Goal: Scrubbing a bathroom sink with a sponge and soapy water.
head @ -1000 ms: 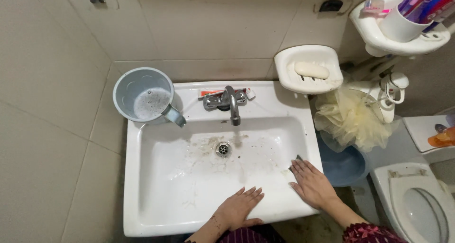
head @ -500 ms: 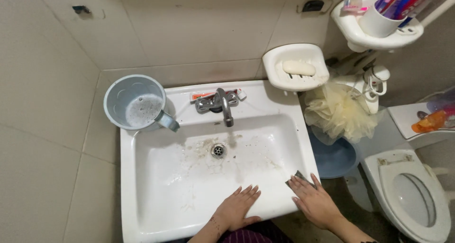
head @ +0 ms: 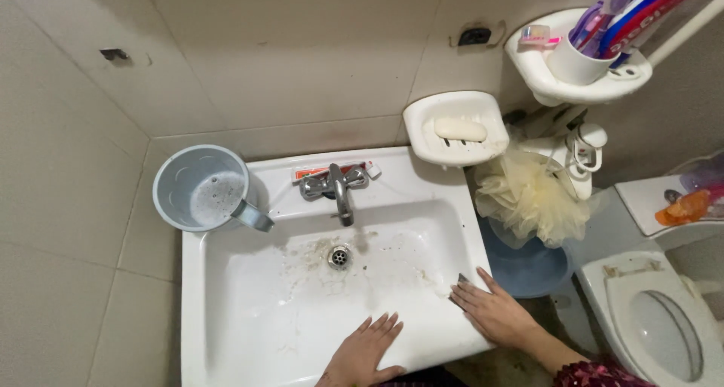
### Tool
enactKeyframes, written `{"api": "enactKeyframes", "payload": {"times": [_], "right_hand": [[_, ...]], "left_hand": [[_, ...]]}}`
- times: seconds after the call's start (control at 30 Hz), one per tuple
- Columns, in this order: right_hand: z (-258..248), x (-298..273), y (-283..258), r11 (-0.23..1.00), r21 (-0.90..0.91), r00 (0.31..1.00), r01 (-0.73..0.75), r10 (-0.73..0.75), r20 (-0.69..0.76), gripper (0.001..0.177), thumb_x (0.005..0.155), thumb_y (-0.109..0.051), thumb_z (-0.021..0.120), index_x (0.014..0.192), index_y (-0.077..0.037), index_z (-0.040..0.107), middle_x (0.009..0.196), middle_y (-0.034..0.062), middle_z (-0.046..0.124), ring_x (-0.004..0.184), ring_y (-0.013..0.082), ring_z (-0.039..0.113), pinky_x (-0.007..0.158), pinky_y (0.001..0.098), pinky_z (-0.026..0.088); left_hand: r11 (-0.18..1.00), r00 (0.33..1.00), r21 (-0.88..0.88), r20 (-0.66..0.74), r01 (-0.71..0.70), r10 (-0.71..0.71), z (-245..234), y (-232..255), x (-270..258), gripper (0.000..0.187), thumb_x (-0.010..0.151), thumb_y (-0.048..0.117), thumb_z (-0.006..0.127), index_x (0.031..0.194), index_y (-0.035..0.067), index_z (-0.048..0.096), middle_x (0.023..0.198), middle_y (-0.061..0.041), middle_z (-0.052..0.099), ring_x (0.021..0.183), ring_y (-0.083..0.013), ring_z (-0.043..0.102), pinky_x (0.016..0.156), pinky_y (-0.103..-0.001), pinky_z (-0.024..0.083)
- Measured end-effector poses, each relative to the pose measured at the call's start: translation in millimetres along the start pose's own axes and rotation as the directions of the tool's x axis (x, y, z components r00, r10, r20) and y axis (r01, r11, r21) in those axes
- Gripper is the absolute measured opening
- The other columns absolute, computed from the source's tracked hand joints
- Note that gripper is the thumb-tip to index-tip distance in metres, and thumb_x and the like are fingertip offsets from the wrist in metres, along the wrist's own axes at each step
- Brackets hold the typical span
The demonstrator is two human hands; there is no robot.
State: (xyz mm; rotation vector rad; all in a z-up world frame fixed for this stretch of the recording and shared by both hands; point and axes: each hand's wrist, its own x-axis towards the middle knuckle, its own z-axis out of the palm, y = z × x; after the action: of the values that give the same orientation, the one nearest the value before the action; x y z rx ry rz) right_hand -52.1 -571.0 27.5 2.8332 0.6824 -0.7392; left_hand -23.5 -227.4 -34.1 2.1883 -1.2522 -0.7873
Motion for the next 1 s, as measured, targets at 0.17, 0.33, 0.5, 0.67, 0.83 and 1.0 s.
{"api": "enactKeyframes", "payload": {"times": [0.17, 0.33, 0.5, 0.67, 0.83, 1.0], "right_hand": [[-14.4, 14.5, 24.0, 0.993, -0.019, 0.989, 0.118, -0.120, -0.086, 0.049, 0.098, -0.021, 0.046, 0.143, -0.001, 0.050, 0.148, 0.0103, 0.050, 0.144, 0.0239, 0.036, 0.124, 0.0560, 0.003], [-47.2, 38.5, 38.9, 0.985, -0.048, 0.982, 0.163, -0.166, -0.088, 0.046, 0.096, -0.017, 0.047, 0.136, 0.003, 0.056, 0.144, 0.0132, 0.055, 0.142, 0.0259, 0.039, 0.125, 0.0530, 0.006], [-49.0, 78.1, 53.0, 0.919, -0.393, 0.994, 0.025, -0.064, -0.086, 0.054, 0.092, -0.014, 0.042, 0.142, 0.008, 0.050, 0.152, 0.0204, 0.046, 0.147, 0.0329, 0.034, 0.126, 0.0482, 0.009], [-28.6, 101.7, 50.8, 0.795, -0.605, 0.999, -0.036, 0.027, -0.025, 0.061, 0.095, -0.016, 0.036, 0.150, 0.011, 0.036, 0.161, 0.0252, 0.031, 0.151, 0.0366, 0.024, 0.123, 0.0489, 0.009], [-10.6, 84.0, 35.0, 0.764, -0.644, 0.994, 0.030, 0.047, 0.103, 0.063, 0.098, -0.017, 0.034, 0.152, 0.016, 0.029, 0.163, 0.0308, 0.024, 0.151, 0.0414, 0.021, 0.123, 0.0500, 0.009], [-15.2, 47.2, 22.1, 0.822, -0.532, 0.974, 0.203, -0.115, 0.194, 0.063, 0.100, -0.017, 0.036, 0.149, 0.022, 0.031, 0.161, 0.0349, 0.028, 0.150, 0.0444, 0.025, 0.123, 0.0523, 0.011]], "left_hand": [[0.998, 0.998, 0.014, -0.016, 0.057, -0.057, 18.3, -2.8, 7.0, 0.097, 0.098, 0.072, 0.040, 0.162, 0.001, 0.023, 0.170, -0.021, 0.021, 0.158, -0.0326, 0.017, 0.127, -0.049, 0.011], [0.986, 0.988, 0.051, -0.012, 0.157, -0.156, 35.1, 0.1, 17.3, 0.102, 0.097, 0.075, 0.040, 0.161, -0.002, 0.020, 0.169, -0.022, 0.019, 0.158, -0.0338, 0.014, 0.126, -0.051, 0.009], [0.984, 0.982, 0.013, -0.080, 0.175, -0.174, 24.5, 15.0, 12.1, 0.094, 0.101, 0.071, 0.034, 0.161, 0.000, 0.022, 0.169, -0.022, 0.021, 0.159, -0.0341, 0.017, 0.127, -0.051, 0.010], [0.977, 0.975, 0.028, -0.076, 0.211, -0.209, 33.4, 14.6, 14.5, 0.095, 0.101, 0.069, 0.037, 0.161, -0.002, 0.020, 0.169, -0.023, 0.020, 0.158, -0.0347, 0.016, 0.127, -0.050, 0.010], [0.968, 0.964, 0.022, -0.093, 0.252, -0.249, 25.3, 35.4, 12.3, 0.097, 0.099, 0.068, 0.041, 0.161, -0.003, 0.019, 0.169, -0.024, 0.019, 0.157, -0.0354, 0.015, 0.127, -0.048, 0.010], [0.972, 0.970, 0.008, -0.065, 0.234, -0.233, 27.6, 27.8, 13.1, 0.094, 0.102, 0.068, 0.036, 0.161, -0.003, 0.018, 0.169, -0.026, 0.017, 0.158, -0.0376, 0.013, 0.127, -0.048, 0.009]]}}
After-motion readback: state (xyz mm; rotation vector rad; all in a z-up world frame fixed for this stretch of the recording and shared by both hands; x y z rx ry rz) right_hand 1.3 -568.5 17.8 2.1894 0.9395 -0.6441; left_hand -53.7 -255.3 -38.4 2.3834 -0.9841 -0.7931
